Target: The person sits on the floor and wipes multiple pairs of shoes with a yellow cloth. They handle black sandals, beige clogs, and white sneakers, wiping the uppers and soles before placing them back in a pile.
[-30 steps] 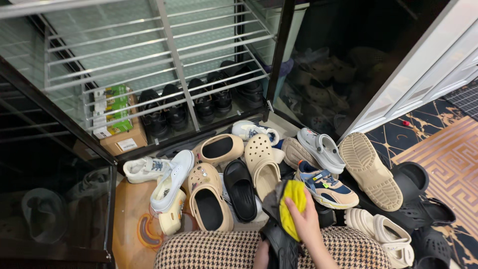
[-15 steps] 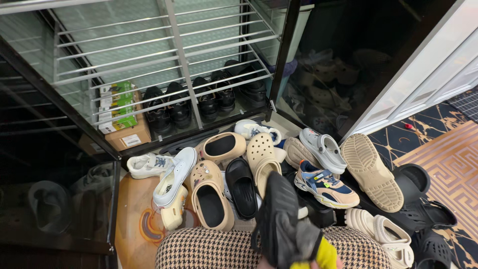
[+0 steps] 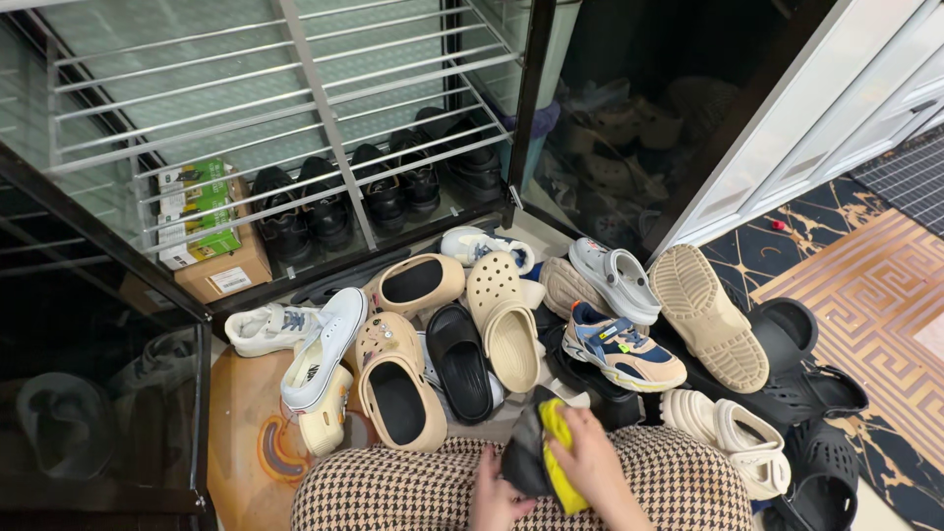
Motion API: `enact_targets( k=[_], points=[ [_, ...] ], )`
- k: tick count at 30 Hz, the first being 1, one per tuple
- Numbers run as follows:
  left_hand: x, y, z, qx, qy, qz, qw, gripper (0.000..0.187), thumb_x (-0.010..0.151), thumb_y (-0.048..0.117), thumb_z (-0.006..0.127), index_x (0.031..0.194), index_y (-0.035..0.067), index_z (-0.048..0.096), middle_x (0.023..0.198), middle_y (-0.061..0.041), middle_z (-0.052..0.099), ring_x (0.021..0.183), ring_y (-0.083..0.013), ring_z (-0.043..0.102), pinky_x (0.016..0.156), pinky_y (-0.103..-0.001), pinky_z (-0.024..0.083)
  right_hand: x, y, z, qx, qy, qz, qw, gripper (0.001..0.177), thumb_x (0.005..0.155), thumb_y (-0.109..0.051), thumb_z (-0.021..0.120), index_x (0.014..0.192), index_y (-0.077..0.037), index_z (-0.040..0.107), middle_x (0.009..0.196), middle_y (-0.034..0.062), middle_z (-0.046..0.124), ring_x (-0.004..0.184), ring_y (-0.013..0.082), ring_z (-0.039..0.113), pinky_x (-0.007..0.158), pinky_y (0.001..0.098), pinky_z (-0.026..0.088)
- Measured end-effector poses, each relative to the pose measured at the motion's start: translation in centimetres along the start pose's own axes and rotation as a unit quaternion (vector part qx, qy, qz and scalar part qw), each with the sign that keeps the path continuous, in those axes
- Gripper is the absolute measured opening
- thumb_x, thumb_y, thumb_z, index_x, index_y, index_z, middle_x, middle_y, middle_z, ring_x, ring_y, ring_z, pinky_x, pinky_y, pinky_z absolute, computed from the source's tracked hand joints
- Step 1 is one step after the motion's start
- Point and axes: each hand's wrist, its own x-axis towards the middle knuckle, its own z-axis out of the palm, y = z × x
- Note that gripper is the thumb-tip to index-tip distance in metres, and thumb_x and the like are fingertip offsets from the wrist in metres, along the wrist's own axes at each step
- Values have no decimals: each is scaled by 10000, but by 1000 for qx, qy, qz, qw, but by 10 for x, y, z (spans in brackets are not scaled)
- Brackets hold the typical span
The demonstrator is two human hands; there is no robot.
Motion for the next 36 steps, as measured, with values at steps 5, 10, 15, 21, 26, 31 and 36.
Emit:
enact_targets(
  k=[5,10,15,21,26,31,36],
  points=[
    [-8,19,9,275,-22,308,910,705,1018,507,582,1568,105,402,1571,-209,505,1355,-274,544,1093,-412,456,-19,-27,26,-116,31,-111,987,547,756,-328,759,1220,-69,631,1283,186,596,1051,394,595,870,458,492],
    [-50,34,65,431,143,196,869,764,918,570,630,1518,146,419,1407,-171,558,1191,-348,613,969,-501,484,32,5,55,-147,15,9,989,420,807,-266,697,1193,-113,632,1150,143,618,1043,368,628,838,444,546],
    [-64,37,89,582,153,219,768,700,956,576,555,1537,211,424,1358,-162,503,1240,-313,557,1069,-410,467,115,88,97,-256,47,140,955,242,959,-281,577,1123,-108,616,1173,159,632,1005,374,672,716,485,605],
    [-52,21,60,551,164,227,786,633,972,499,554,1524,213,436,1382,-162,489,1269,-333,571,1080,-432,487,107,78,90,-186,17,135,973,348,910,-345,614,1186,-133,620,1145,163,641,974,388,691,745,515,581],
    [-14,-13,1,524,168,344,761,552,982,392,581,1483,179,494,1366,-164,529,1289,-330,563,1098,-423,449,-15,4,42,-145,-30,47,988,391,809,-331,688,1129,-116,623,1079,126,656,902,351,717,753,449,600],
    [-20,-32,-14,498,127,415,750,575,966,315,599,1496,141,458,1370,-184,519,1274,-343,582,1073,-441,458,-34,-20,33,-157,-22,57,986,455,805,-356,704,1184,-123,611,1048,128,636,890,329,687,697,435,591],
    [-54,-38,-2,541,108,391,737,656,953,344,658,1534,146,427,1337,-233,439,1237,-375,544,1088,-453,433,68,36,57,-213,95,99,967,280,940,-319,650,1119,-110,602,1067,124,639,994,331,667,760,448,578]
  ],
)
